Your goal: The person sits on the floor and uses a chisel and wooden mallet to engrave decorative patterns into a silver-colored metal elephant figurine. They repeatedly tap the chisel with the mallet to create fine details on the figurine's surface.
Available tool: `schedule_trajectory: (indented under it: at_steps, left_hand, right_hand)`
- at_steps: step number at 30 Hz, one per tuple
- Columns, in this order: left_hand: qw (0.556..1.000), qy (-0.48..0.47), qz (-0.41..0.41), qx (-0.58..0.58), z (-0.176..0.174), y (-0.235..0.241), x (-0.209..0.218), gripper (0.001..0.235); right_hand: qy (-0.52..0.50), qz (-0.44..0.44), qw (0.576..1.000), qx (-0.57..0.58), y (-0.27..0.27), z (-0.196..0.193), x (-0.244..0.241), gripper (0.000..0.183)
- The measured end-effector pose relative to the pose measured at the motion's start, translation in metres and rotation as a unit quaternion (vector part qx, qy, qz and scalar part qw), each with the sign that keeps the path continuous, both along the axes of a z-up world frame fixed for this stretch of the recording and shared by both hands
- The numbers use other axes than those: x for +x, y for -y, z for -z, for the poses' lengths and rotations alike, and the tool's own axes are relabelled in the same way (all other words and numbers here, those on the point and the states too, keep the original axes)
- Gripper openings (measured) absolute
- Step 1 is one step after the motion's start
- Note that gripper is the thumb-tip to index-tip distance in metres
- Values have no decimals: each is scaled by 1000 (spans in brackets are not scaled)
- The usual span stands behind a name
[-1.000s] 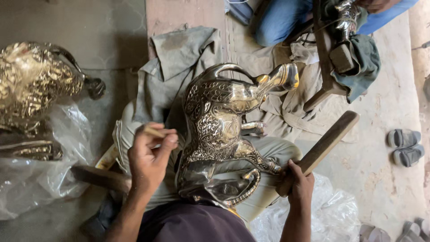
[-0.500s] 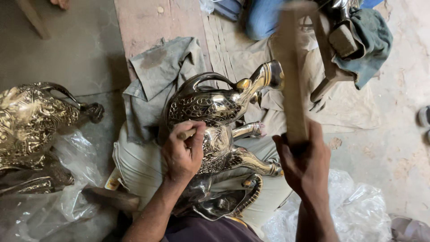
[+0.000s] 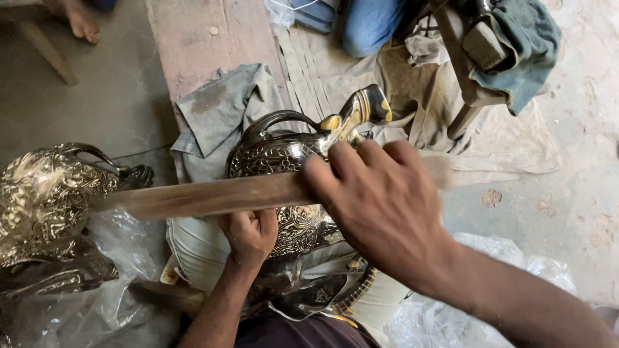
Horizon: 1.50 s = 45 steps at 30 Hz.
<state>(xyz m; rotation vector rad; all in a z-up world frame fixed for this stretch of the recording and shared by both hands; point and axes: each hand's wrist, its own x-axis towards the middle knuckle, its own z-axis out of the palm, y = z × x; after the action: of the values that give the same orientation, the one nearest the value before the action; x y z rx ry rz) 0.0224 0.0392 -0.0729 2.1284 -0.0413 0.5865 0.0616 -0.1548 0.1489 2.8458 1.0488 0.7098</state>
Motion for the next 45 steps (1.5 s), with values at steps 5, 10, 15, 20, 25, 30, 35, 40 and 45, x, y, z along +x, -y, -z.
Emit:
schedule_trajectory:
  at_steps: [5,10,15,20,25,30,35,40,45]
  left_hand:
    - [987,144,69,28,3,-5,-4,18]
    - [997,81,19,-2,4,-3,0,16]
    - [997,80,8,3,-14,-3,0,14]
    - [998,50,20,-27,-24,0,1,16]
    - [986,160,51,16,-9,-2,4,12]
    - [989,143,31,-9,13,-4,2,27]
    - [992,120,26,-11,18,-6,0,26]
    - [995,94,33,-32,6,-3,2,21]
    - [981,116,86,-131,-9,2,0,24]
  right_hand:
    - [-110,4,993,34,11,13,-14,29]
    - [-79,23,993,83,1,4,-14,25]
    - [-70,41,996,41,-7,-4,-10,20]
    - [-134,21,985,110,-2,6,-17,22]
    - [-136,14,982,134,1,11,-15,25]
    - [-76,64,994,40,1,12,-14,8]
    - [-117,96,988,-22,2,11,-7,9]
    - [-123,85,986,-68,2,2,5,16]
    - [-90,80,992,-25,5,-3,4,14]
